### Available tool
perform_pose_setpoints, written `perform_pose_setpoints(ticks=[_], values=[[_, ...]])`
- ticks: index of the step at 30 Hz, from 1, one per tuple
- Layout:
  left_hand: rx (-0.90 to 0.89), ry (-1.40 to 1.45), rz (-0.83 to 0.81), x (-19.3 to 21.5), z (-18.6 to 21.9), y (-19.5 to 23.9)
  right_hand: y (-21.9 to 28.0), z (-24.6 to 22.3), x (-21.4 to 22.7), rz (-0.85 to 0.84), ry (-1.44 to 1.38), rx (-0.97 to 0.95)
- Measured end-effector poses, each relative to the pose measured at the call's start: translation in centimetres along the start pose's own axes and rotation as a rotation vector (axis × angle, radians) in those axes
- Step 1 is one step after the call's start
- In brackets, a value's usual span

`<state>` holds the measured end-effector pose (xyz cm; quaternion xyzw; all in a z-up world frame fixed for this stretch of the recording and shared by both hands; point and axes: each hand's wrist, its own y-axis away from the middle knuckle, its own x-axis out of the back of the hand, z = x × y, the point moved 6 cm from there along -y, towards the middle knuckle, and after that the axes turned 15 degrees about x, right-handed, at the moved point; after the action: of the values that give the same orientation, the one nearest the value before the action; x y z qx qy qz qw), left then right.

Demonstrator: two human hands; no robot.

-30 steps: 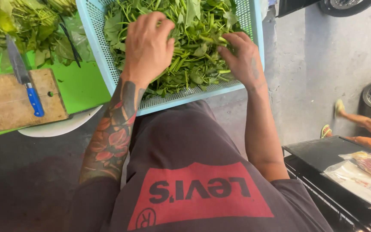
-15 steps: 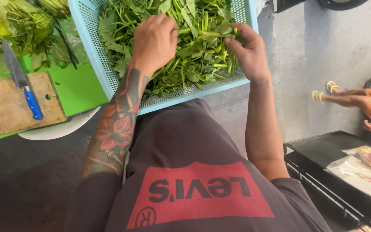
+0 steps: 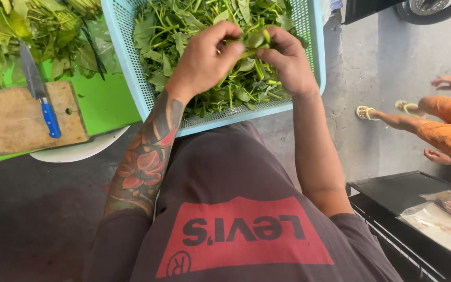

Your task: The person is preparing leafy green vegetables by removing rubber bands, trimming stems with a knife, and sorting the greens into a blue basket. The person uses a knife to cut the stems and handles the vegetables by hand, placing the trimmed portions into the basket.

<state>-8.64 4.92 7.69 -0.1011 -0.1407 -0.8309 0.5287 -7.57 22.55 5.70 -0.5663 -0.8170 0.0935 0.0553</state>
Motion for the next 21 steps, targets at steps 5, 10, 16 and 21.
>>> perform_pose_setpoints(ticks=[5,10,16,21], values=[[-0.066,-0.084,0.181,1.6,-2.2,0.2,-1.0,-1.4,0.1,0.014,0.113,-0.051],[0.109,0.134,0.191,4.7,-3.0,2.0,0.1,-2.6,0.2,-0.266,1.13,0.167],[0.262,0.542,0.121,3.2,-4.7,3.0,-1.4,-3.1,-5.2,-0.191,0.6,0.047],[0.287,0.557,0.266,2.8,-7.4,2.8,-1.4,2.1,-7.4,-0.068,0.309,-0.036]])
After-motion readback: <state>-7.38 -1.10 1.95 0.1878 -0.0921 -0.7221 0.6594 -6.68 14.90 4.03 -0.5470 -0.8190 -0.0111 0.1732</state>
